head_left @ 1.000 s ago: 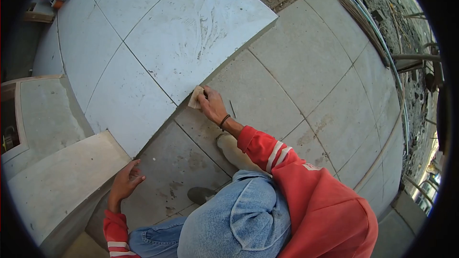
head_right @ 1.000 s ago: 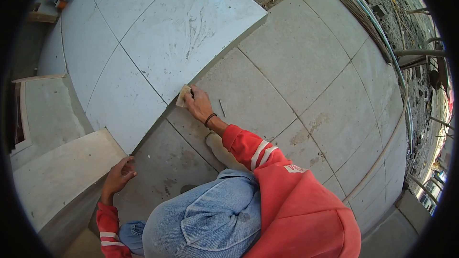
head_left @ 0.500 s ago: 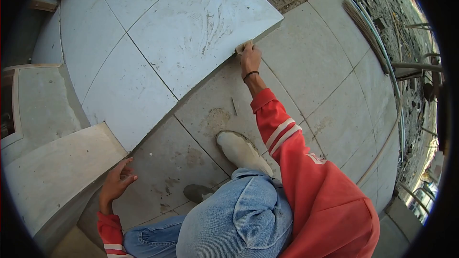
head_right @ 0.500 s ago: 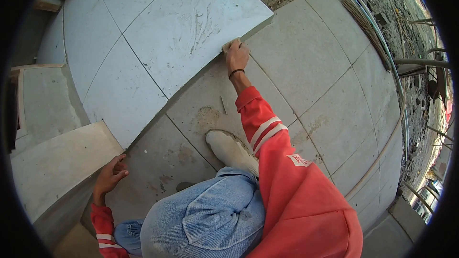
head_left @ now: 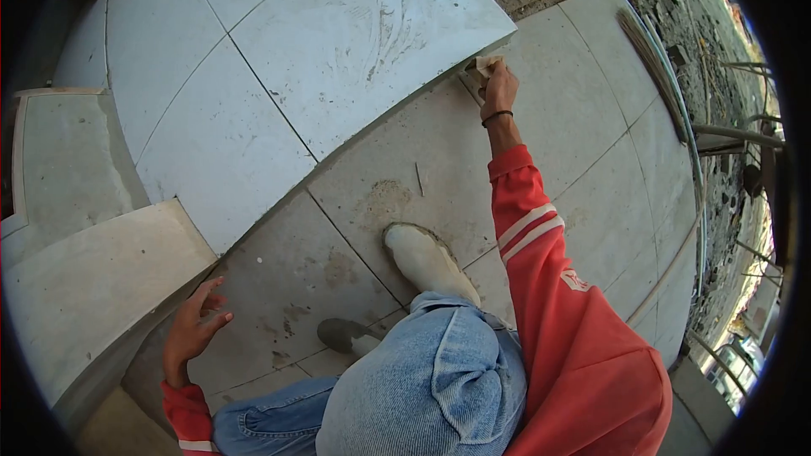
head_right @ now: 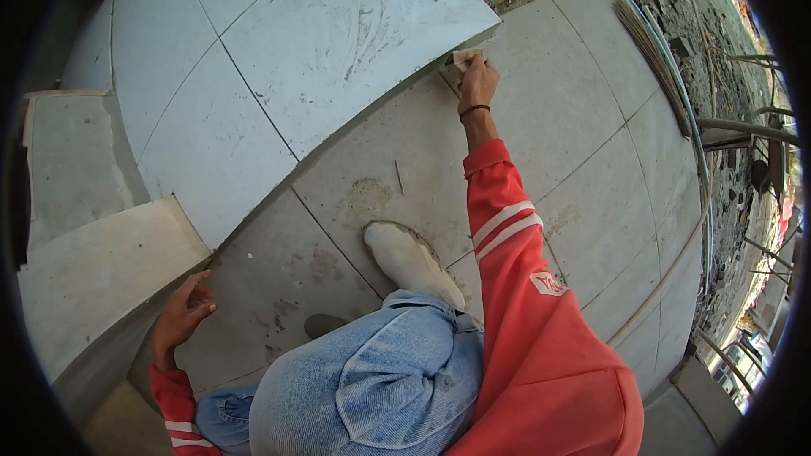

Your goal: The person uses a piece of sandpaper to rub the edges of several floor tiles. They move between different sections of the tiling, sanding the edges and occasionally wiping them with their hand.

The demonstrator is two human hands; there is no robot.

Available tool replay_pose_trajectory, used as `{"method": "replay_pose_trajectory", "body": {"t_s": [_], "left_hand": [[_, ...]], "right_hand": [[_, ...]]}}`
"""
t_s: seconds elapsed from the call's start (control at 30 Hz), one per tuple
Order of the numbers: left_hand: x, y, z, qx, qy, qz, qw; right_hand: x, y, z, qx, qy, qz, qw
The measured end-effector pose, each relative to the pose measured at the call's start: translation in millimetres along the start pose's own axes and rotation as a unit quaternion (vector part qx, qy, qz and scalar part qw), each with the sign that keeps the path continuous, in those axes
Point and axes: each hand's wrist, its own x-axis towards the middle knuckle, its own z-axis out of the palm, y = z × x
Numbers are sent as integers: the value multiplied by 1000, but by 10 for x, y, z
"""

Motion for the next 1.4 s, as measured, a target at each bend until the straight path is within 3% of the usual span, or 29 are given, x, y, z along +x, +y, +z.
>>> {"method": "replay_pose_trajectory", "body": {"t_s": [0.07, 0.13, 0.17, 0.2, 0.23, 0.3, 0.33, 0.4, 0.47, 0.57, 0.63, 0.73, 0.87, 0.9, 0.93, 1.0, 1.03, 1.1, 1.17, 1.27, 1.33, 1.4], "left_hand": [[32, 44, -17, 3, 0, 8, 1000], [115, 86, -12, 2, 1, 19, 1000], [156, 86, -3, -12, 2, 28, 1000], [192, 91, 16, -26, 4, 36, 999], [205, 110, 33, -27, 2, 42, 999], [175, 142, 49, -1, -2, 40, 999], [137, 140, 49, -5, -3, 44, 999], [34, 92, 60, 7, -8, 16, 1000], [-25, -43, 86, 3, -9, 10, 1000], [-66, -293, 89, -3, -7, 2, 1000], [-44, -332, 106, -11, -7, 3, 1000], [2, -246, 76, -21, -11, 12, 1000], [42, -25, 47, -36, -4, 20, 999], [57, 29, 33, -43, -3, 16, 999], [71, 75, 25, -42, 0, 12, 999], [84, 119, 2, -1, -11, 28, 1000], [74, 125, -14, -2, -8, 20, 1000], [60, 143, 0, 34, 13, 60, 998], [-19, 225, -2, 16, 16, 42, 999], [-65, 229, -64, 3, 23, 29, 999], [-100, 174, -57, -4, 27, 19, 999], [-40, 144, -98, 1, 26, 26, 999]], "right_hand": [[122, 53, 135, -9, 17, 25, 1000], [-368, 208, 485, -78, -20, 2, 997], [-591, 609, 635, -156, -5, -67, 985], [-1059, 626, 658, -174, -84, -53, 980], [-1511, 609, 650, -148, -204, 60, 966], [-1917, 917, 523, -158, -294, -37, 942], [-1837, 839, 472, -163, -294, -41, 941], [-1588, 566, 246, -96, -220, 35, 970], [-945, 167, 11, -45, -132, 53, 989], [233, -262, -293, -19, -6, 9, 1000], [845, -446, -410, 19, 14, 19, 1000], [1137, -480, -280, 15, -50, 50, 997], [216, -145, 140, -73, -59, 21, 995], [-6, 234, 229, -102, -96, -27, 990], [-538, 296, 252, -149, -187, 7, 971], [-1066, 835, 258, -250, -310, -144, 906], [-1168, 830, 283, -247, -317, -141, 905], [-1292, 605, 249, -149, -258, -39, 954], [-973, 306, 197, -8, -155, 43, 987], [-112, 65, 85, 97, 12, 18, 995], [302, 89, -8, 71, 39, 15, 997], [148, 19, 142, 55, 18, 46, 997]]}}
